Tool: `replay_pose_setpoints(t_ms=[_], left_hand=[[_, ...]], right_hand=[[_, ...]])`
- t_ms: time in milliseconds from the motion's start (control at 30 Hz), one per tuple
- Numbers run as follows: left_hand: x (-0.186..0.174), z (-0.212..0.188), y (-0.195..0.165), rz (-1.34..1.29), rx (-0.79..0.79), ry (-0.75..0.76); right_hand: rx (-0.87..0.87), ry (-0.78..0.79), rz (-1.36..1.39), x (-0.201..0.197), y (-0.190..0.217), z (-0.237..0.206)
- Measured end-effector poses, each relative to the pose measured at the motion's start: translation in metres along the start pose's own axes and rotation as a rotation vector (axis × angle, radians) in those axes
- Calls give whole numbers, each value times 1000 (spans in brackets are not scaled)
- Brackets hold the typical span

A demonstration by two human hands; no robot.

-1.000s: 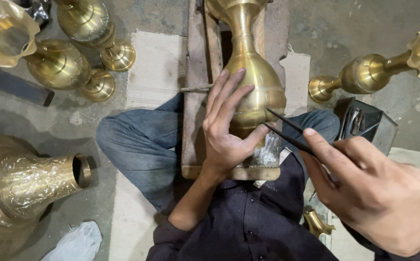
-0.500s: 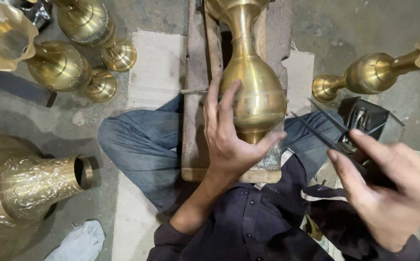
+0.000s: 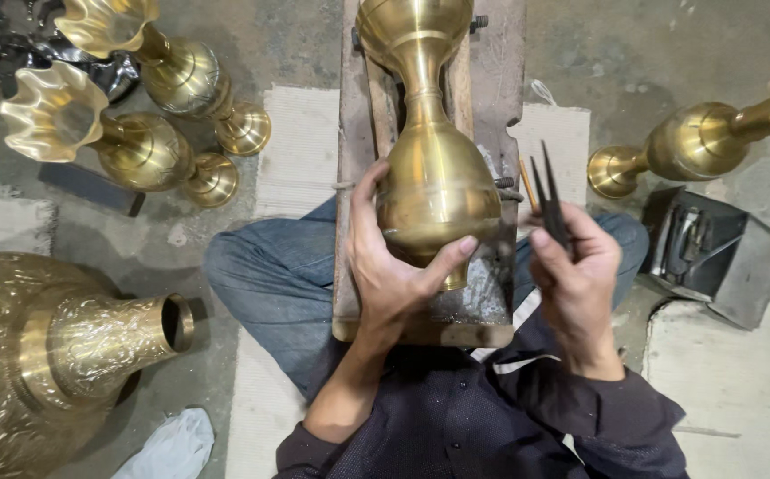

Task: The person sits on the floor holding a brass vase against a wooden rest and scribes a horizontal line around its body using a divider compass, rotating the vase as they work. They then switch to a pencil-like scribe and continue marking the vase surface.

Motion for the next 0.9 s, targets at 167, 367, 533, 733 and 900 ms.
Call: replay_pose_setpoints(t_ms=[167,367,533,733,900], left_hand=[[2,-2,5,-129,-1,13],[5,-12,20,-360,-163,54],[2,-14,16,-173,-3,60],[6,-9,2,103,109,66],[9,-6,-10,251,229,58]], right_hand=[[-38,-13,-25,27,15,-13],[-145,103,-52,32,38,-7],[-113,61,-94,5,37,-9],[-137,-55,-670,-12,46,-28],[-157,-136,-570,-7,68,-42]])
Point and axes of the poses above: each hand's wrist, its own z-axis towards the middle knuckle, its own x-axis out of the palm, y = z × x, the point moved 5 cm from there along z, towards the middle knuckle, and after that the axes turned 6 degrees about -y, right-handed, at the moved point
